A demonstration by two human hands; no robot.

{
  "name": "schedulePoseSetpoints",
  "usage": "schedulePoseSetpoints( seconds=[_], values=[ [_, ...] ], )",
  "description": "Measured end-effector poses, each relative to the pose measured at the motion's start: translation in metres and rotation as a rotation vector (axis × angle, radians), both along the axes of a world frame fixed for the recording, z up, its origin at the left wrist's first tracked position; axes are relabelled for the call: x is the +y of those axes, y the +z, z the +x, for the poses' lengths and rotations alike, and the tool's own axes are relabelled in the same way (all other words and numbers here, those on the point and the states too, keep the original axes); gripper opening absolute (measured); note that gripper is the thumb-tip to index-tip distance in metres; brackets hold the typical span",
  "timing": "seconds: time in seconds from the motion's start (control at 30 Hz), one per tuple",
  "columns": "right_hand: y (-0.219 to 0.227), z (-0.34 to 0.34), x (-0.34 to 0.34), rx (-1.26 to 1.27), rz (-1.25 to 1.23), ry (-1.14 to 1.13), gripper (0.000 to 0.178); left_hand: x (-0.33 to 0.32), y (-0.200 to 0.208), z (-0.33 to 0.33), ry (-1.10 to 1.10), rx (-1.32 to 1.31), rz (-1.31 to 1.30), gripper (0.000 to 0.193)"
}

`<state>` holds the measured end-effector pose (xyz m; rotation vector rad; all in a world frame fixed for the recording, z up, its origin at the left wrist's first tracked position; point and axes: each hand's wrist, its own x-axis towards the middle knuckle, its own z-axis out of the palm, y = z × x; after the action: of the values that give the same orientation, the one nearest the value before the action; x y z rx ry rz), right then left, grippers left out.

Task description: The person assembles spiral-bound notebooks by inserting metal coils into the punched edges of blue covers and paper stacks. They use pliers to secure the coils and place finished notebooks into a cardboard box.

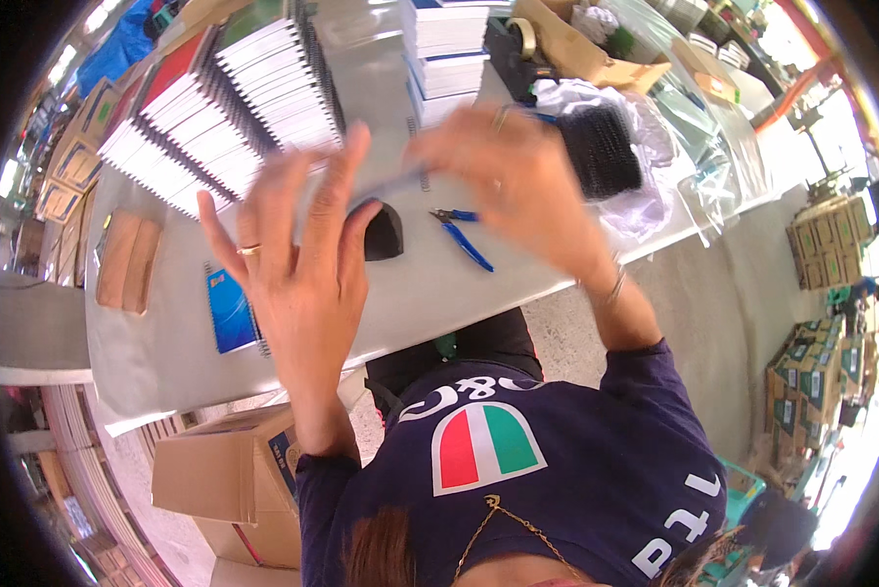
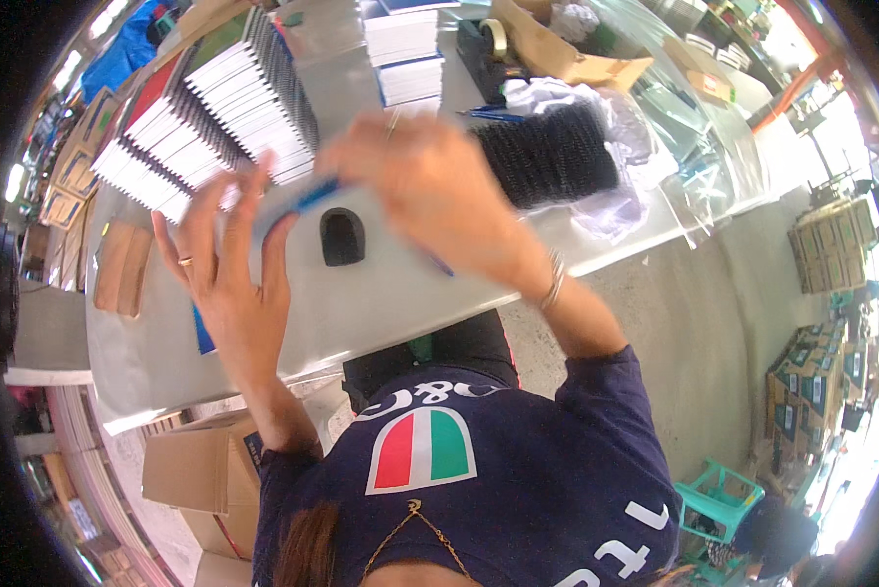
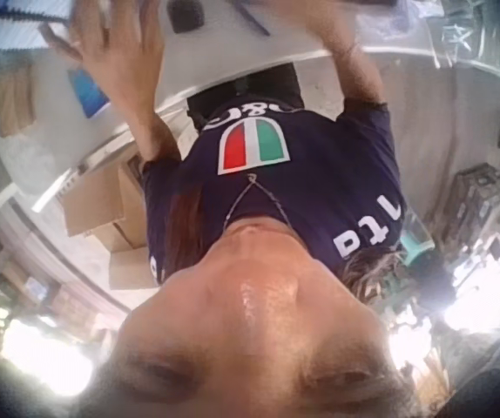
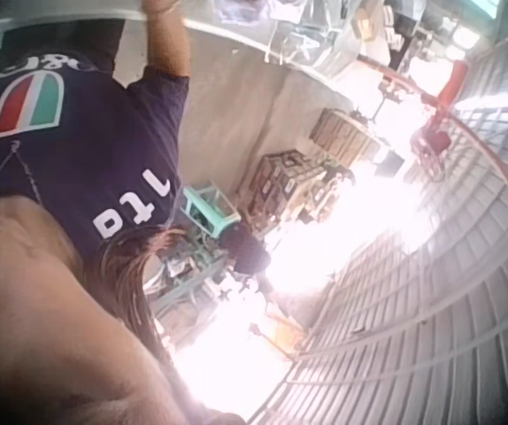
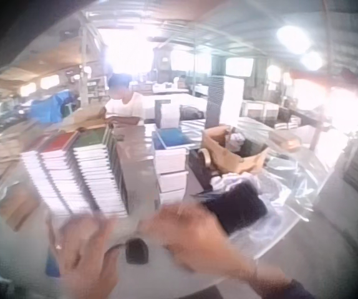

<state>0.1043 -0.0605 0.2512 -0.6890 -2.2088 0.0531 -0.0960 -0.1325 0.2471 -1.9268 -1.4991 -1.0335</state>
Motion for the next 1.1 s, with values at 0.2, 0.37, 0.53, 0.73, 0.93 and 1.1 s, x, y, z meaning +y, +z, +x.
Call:
schedulePoseSetpoints(
  seconds=[0.2, 0.37, 0.53, 0.73, 0.93, 1.1],
  values=[
    [-0.069, 0.052, -0.006, 0.401, -0.483, -0.209, 0.031, -0.008, -0.047, -0.013, -0.153, -0.095, -0.394, 0.011],
    [-0.156, 0.164, 0.028, 0.087, -0.255, -1.082, 0.037, -0.023, -0.094, -0.036, -0.035, -0.051, -0.583, 0.014],
    [-0.189, 0.180, 0.041, 0.167, -0.366, -1.144, 0.032, -0.034, -0.115, -0.033, -0.011, -0.060, -0.739, 0.016],
    [-0.168, 0.188, 0.035, 0.407, -0.365, -1.104, 0.024, -0.040, -0.130, -0.022, -0.012, -0.107, -0.680, 0.025],
    [-0.171, 0.201, 0.035, 0.449, -0.275, -1.145, 0.024, -0.039, -0.144, -0.006, 0.066, -0.131, -0.574, 0.028],
    [-0.172, 0.199, 0.032, 0.415, -0.210, -1.223, 0.025, -0.037, -0.150, 0.010, 0.109, -0.224, -0.542, 0.043]
  ],
)
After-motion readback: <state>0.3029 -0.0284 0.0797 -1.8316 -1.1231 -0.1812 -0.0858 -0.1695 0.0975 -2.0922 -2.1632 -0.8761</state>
